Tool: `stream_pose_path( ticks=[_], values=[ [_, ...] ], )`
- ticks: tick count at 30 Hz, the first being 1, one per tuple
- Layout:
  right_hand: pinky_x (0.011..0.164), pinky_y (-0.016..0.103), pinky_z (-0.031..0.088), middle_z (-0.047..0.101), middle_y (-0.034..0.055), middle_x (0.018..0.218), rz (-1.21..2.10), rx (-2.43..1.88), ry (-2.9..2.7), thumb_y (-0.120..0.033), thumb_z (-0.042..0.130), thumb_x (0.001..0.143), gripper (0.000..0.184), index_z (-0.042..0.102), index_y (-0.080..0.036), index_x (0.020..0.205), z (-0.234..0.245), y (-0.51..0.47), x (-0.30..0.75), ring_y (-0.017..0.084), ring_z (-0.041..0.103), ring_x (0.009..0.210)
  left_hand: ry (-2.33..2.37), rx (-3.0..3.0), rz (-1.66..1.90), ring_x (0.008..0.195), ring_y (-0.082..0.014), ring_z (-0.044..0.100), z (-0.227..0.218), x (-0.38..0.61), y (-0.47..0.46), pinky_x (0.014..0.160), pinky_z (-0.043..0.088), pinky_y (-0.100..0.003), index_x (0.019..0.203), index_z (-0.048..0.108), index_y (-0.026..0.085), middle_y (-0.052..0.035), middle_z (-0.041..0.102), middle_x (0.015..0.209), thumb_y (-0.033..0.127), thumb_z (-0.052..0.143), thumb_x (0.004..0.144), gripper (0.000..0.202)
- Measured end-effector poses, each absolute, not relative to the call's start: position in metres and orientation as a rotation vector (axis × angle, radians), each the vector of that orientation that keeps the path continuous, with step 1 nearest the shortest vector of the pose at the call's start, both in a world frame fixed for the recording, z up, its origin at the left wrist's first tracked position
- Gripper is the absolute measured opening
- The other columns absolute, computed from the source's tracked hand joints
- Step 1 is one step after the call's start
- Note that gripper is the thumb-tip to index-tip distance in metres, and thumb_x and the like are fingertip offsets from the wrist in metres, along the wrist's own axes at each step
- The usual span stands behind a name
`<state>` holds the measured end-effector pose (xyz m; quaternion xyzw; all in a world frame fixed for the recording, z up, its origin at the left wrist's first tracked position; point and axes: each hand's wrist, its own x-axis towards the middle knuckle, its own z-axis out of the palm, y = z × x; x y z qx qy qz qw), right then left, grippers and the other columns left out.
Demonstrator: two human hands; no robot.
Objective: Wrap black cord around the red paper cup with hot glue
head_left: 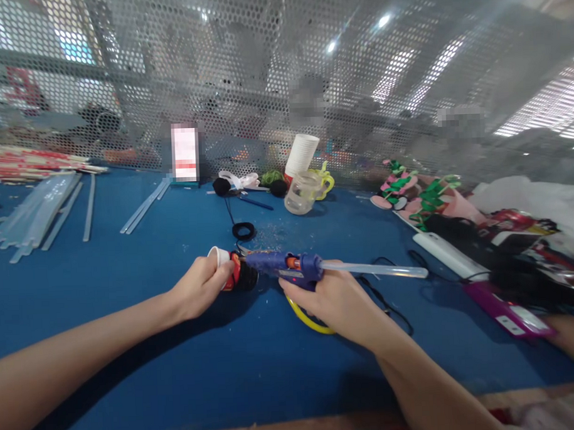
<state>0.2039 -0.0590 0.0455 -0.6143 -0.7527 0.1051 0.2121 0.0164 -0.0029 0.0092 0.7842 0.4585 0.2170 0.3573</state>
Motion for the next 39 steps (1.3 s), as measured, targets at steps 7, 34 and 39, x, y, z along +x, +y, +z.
stream_pose_path(
  ticks=[7, 34, 39],
  values=[
    [0.036, 0.019, 0.025, 0.034, -0.0056, 0.040, 0.457, -1.691, -2.036, -0.023, 0.044, 0.068, 0.021, 0.038, -0.018, 0.048, 0.0468, -0.0666, 0.2070, 0.007, 0.032, 0.038, 1.193, 2.056, 0.556, 0.046, -0.0083, 0.026, 0.0102, 0.0163, -0.0030, 0.045, 0.022, -0.023, 0.052, 0.026, 0.019, 0.0055, 0.028, 0.049, 0.033, 0.023, 0.078, 0.030],
    [0.039, 0.020, 0.032, 0.040, -0.0056, 0.036, 0.577, -1.743, -1.960, -0.024, 0.045, 0.069, 0.024, 0.038, -0.018, 0.047, 0.0513, -0.0600, 0.2057, 0.008, 0.038, 0.035, 1.012, 2.336, 0.536, 0.047, -0.0088, 0.026, 0.0116, 0.0148, -0.0036, 0.048, 0.023, -0.023, 0.051, 0.026, 0.019, 0.0043, 0.028, 0.051, 0.024, 0.024, 0.079, 0.028],
    [0.038, 0.020, 0.030, 0.037, -0.0063, 0.036, 0.582, -1.700, -1.968, -0.022, 0.045, 0.068, 0.027, 0.033, -0.019, 0.045, 0.0517, -0.0625, 0.2072, 0.007, 0.034, 0.034, 0.981, 2.353, 0.528, 0.048, -0.0091, 0.027, 0.0116, 0.0144, -0.0036, 0.048, 0.024, -0.023, 0.051, 0.027, 0.018, 0.0038, 0.028, 0.052, 0.023, 0.023, 0.079, 0.028]
  ],
)
